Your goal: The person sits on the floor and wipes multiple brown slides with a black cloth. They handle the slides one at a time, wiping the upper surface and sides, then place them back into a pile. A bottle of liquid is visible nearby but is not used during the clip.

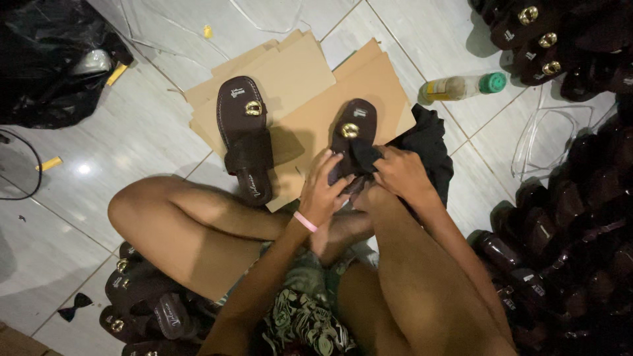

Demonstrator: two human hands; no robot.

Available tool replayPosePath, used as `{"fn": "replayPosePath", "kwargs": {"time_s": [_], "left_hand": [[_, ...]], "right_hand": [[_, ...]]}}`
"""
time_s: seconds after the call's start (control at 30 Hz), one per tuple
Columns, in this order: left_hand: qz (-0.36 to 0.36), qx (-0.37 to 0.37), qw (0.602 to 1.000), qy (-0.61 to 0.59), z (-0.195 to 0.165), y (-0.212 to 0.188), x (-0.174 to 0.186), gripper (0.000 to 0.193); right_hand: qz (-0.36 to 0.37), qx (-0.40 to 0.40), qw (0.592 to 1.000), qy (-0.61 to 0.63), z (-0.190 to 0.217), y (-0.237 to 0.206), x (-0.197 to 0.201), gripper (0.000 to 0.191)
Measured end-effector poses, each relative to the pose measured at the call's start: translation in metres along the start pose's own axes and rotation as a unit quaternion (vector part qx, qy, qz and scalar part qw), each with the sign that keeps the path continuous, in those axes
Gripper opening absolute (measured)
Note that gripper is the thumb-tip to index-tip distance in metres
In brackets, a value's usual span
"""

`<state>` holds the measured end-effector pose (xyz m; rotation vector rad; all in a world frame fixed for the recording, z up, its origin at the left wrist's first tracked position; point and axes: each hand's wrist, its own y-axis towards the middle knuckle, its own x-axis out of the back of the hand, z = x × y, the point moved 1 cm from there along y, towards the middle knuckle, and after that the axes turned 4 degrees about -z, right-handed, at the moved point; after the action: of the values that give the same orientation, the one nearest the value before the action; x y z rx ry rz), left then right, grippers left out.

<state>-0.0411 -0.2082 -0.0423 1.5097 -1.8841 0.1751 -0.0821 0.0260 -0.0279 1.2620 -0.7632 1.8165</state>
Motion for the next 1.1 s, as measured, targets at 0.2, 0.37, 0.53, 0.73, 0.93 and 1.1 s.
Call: {"fn": "replayPosePath", "kwargs": {"time_s": [0.2,0.37,0.53,0.73,0.93,1.1], "left_hand": [[-0.132,0.177,0.965,-0.144,-0.003,0.030,0.003,0.030],[-0.191,0.203,0.951,-0.134,-0.003,0.070,-0.011,0.047],[-0.182,0.193,0.941,-0.211,-0.011,0.077,0.012,0.056],[-0.259,0.266,0.927,-0.054,0.020,0.014,0.123,0.063],[-0.203,0.238,0.950,-0.009,0.056,0.006,0.117,0.050],[-0.179,0.311,0.888,-0.287,0.053,0.033,0.052,0.043]], "right_hand": [[-0.100,-0.057,0.990,0.076,-0.010,-0.018,0.011,0.043],[-0.185,-0.103,0.961,0.176,-0.010,-0.024,0.020,0.050],[-0.222,-0.096,0.949,0.205,-0.009,-0.022,0.026,0.049],[-0.233,-0.152,0.935,0.220,-0.003,-0.033,0.032,0.020],[-0.211,-0.020,0.964,0.158,0.006,-0.016,0.052,0.015],[-0.021,0.069,0.989,0.126,0.011,0.027,0.042,0.027]]}}
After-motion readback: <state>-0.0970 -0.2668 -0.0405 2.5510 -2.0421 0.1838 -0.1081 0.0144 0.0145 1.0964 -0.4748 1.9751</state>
